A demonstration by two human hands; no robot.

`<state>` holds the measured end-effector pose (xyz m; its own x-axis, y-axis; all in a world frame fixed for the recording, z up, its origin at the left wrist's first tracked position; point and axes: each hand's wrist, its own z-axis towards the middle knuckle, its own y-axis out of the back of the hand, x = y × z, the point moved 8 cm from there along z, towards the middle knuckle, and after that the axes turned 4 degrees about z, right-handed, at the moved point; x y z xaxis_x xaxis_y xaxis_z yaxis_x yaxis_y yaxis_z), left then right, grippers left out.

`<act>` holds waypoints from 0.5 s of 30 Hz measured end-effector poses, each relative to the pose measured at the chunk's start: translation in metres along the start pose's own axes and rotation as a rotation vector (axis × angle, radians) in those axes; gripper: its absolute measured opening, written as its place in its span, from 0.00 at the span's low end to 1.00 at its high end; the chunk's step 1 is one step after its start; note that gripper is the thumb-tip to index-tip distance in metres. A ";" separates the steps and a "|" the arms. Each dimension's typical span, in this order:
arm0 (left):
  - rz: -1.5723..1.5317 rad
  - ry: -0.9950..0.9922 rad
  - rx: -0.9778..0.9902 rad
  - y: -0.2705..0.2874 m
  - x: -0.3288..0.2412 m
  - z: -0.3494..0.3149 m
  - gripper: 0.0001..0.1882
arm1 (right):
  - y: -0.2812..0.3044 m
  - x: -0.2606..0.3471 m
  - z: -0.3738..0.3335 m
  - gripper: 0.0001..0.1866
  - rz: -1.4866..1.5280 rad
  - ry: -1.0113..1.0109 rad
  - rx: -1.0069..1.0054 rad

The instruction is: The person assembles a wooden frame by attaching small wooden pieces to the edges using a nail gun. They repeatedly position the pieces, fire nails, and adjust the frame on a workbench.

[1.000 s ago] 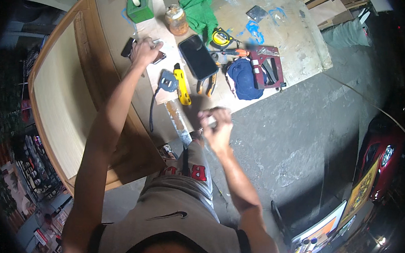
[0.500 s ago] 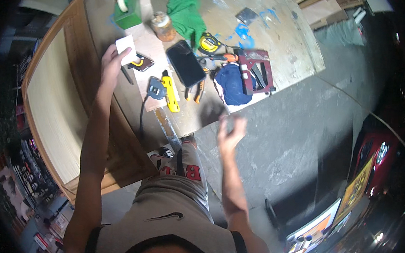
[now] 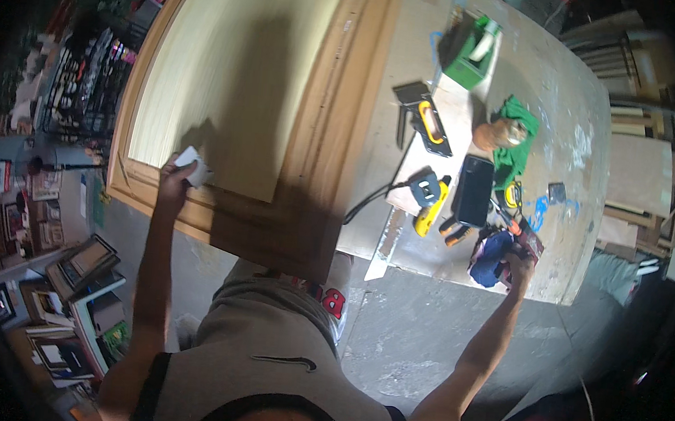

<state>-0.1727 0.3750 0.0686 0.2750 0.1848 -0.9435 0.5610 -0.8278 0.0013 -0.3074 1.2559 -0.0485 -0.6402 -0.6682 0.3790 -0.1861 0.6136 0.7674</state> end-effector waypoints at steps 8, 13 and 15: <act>0.146 0.141 -0.219 0.250 -0.002 0.074 0.14 | 0.031 -0.014 -0.075 0.15 1.027 0.163 -0.276; 0.540 -0.043 -0.025 0.335 -0.050 0.173 0.16 | -0.010 0.054 -0.261 0.17 0.789 0.119 -0.419; 0.360 0.090 -0.019 0.357 -0.049 0.209 0.18 | -0.059 0.107 -0.334 0.21 0.850 0.228 -0.345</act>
<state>-0.1484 -0.0404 0.0462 0.5242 -0.0700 -0.8487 0.4304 -0.8382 0.3350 -0.1161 1.0078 0.1197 -0.2922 -0.1428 0.9457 0.5305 0.7985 0.2845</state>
